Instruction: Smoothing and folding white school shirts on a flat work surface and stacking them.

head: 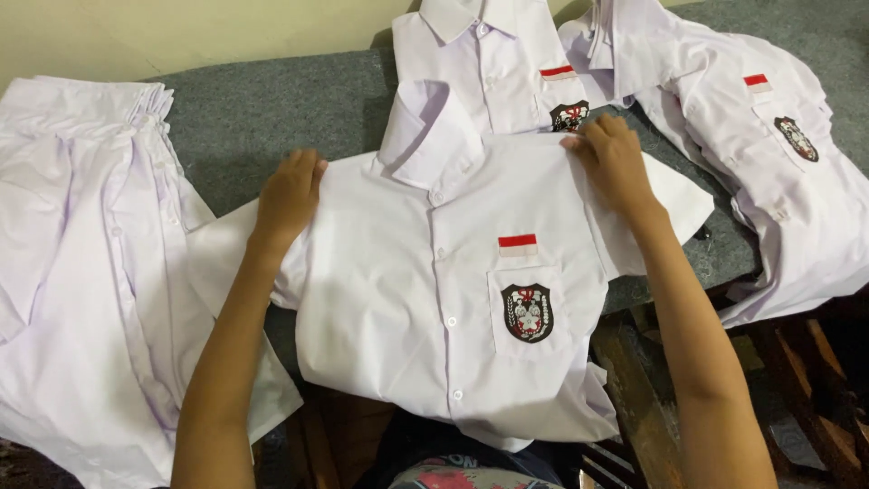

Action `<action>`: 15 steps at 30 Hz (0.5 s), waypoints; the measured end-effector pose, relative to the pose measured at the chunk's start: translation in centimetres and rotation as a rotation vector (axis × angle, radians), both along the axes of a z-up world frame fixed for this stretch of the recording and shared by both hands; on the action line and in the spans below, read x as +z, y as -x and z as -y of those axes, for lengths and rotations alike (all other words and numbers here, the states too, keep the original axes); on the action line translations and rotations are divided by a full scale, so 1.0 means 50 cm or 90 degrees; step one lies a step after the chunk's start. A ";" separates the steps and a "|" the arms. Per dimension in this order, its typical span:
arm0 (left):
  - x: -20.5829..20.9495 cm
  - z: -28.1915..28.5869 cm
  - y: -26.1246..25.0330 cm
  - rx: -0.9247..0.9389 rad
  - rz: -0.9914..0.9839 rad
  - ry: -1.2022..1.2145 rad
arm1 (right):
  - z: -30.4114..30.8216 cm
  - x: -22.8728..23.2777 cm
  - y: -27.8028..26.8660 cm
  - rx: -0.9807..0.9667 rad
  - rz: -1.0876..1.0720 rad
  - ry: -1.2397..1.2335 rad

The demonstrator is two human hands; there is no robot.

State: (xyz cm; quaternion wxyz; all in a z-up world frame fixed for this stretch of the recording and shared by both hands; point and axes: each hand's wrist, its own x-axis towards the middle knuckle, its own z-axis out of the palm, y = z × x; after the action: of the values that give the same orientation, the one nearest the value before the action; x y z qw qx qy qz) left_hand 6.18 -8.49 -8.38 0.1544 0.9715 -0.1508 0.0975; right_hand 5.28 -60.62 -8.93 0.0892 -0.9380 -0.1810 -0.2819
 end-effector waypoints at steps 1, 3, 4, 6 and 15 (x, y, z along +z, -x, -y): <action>-0.009 -0.002 -0.009 0.000 -0.002 -0.001 | 0.003 0.001 -0.003 0.000 -0.002 -0.001; -0.026 -0.005 -0.027 0.005 0.067 -0.103 | 0.008 0.004 -0.010 -0.066 -0.062 0.053; -0.026 0.000 -0.024 0.006 0.066 -0.103 | 0.008 -0.012 -0.011 -0.065 -0.063 0.053; -0.025 0.018 -0.025 -0.021 0.105 -0.100 | 0.015 -0.040 -0.014 -0.138 -0.145 0.155; 0.072 0.238 -0.046 -0.233 -0.063 0.330 | -0.261 0.069 -0.013 0.145 -0.393 -0.634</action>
State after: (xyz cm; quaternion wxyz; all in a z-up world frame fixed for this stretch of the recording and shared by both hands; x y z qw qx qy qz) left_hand 8.51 -20.40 -4.78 0.4186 0.8603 -0.2855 0.0557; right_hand 5.92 -47.59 -5.48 0.5965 -0.7965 -0.0922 -0.0357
